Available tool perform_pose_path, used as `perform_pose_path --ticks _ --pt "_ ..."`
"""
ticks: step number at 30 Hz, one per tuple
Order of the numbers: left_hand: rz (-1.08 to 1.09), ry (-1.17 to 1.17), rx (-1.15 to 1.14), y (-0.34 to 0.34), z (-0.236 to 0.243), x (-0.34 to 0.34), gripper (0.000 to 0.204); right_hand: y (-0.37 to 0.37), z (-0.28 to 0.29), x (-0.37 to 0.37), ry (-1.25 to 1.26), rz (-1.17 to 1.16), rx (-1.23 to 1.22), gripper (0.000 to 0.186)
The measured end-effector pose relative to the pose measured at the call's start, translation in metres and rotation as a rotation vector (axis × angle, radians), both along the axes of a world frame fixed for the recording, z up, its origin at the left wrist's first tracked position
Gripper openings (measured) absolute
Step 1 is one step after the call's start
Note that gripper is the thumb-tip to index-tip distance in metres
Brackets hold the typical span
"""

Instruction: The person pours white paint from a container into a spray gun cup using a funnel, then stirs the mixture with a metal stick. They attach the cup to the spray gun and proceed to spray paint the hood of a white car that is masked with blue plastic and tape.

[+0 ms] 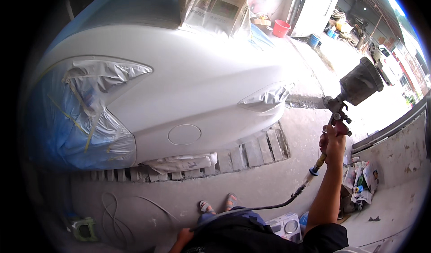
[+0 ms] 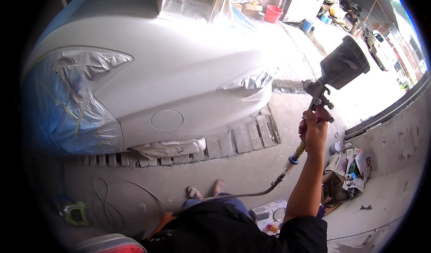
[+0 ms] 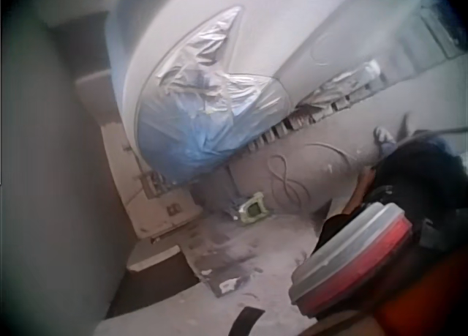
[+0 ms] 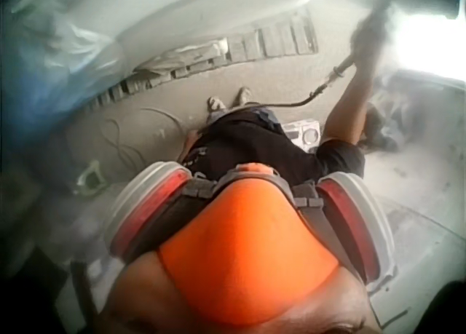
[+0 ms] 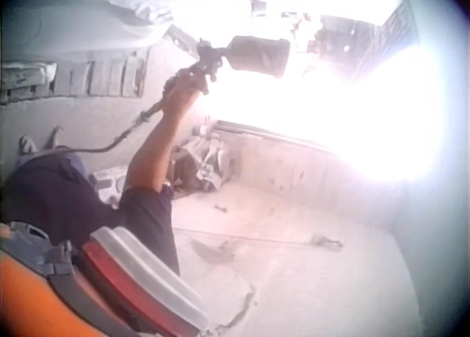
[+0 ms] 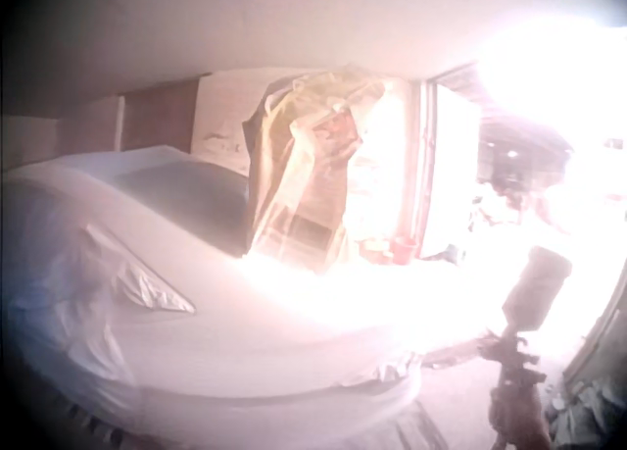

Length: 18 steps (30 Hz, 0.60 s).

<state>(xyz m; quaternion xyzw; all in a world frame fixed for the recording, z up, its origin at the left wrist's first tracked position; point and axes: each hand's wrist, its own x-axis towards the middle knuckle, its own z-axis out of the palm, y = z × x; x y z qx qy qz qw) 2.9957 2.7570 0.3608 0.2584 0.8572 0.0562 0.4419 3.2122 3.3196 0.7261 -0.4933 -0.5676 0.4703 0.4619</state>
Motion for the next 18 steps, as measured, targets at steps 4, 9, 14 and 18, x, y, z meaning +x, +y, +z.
perform_pose_path --ticks 4,9,14,18 --pt "0.069 -0.016 0.093 0.001 0.002 -0.008 0.034 0.017 -0.003 0.016 -0.192 -0.186 0.021 0.026" --pt "0.066 -0.035 0.055 -0.010 0.000 -0.018 0.035 -0.007 -0.014 -0.009 -0.232 -0.178 0.062 0.025" --pt "-0.012 -0.044 -0.021 -0.051 -0.015 -0.041 0.036 -0.084 -0.010 -0.085 -0.199 -0.019 0.100 0.019" --pt "0.012 -0.077 -0.009 -0.103 -0.032 -0.058 0.035 -0.168 0.005 -0.162 -0.121 0.140 0.111 0.015"
